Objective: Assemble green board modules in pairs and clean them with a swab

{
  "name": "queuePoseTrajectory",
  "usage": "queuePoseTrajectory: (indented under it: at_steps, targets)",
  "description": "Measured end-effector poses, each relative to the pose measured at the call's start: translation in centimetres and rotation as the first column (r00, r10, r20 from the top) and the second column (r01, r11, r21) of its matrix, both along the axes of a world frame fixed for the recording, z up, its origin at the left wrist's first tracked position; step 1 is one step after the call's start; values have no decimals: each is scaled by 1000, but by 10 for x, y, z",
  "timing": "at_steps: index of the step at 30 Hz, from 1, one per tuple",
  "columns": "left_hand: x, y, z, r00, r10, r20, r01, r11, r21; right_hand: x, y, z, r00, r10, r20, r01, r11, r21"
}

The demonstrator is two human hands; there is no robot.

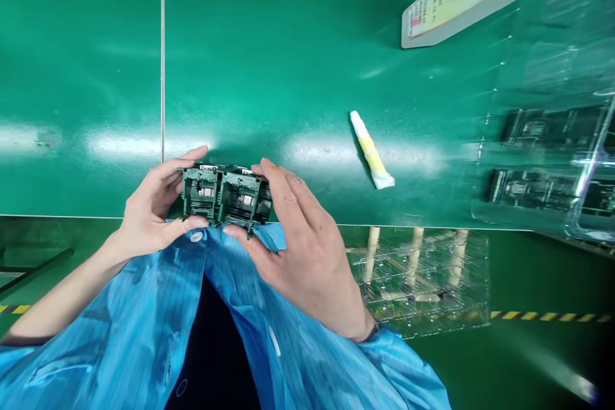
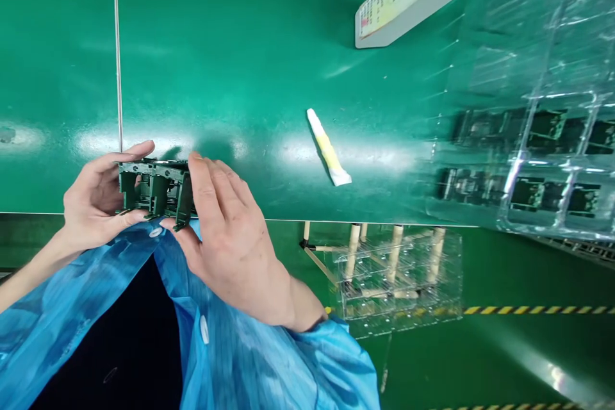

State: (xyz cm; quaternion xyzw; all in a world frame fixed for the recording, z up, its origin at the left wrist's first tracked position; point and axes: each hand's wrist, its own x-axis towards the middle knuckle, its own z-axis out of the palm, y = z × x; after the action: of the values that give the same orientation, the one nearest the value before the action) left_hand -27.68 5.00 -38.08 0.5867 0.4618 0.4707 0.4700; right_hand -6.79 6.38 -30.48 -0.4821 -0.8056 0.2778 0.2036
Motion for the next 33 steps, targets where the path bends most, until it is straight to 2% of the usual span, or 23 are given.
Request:
queuePoseTrajectory:
  at_steps: [9,15,17,27,33]
  targets:
    - [-2,1,0,996,-34,79,33,999,11,1,1,0,1000,-7,5,7,1000,-13]
    - [-10,-2,5,994,-107,-28,101,982,-161,9,1,-4,999,-44,3,44,987,-156]
    - [-12,-3,6,992,-115,-44,105,978,-179,11,0,-5,998,-56,-5,54,981,-184]
    - [-15,-7,12,985,-121,-126,95,976,-197,9,-1,-1,996,-76,-36,66,973,-221]
    - [-19,-8,15,982,-90,-166,71,991,-114,5,-2,2,996,-60,-60,49,985,-163]
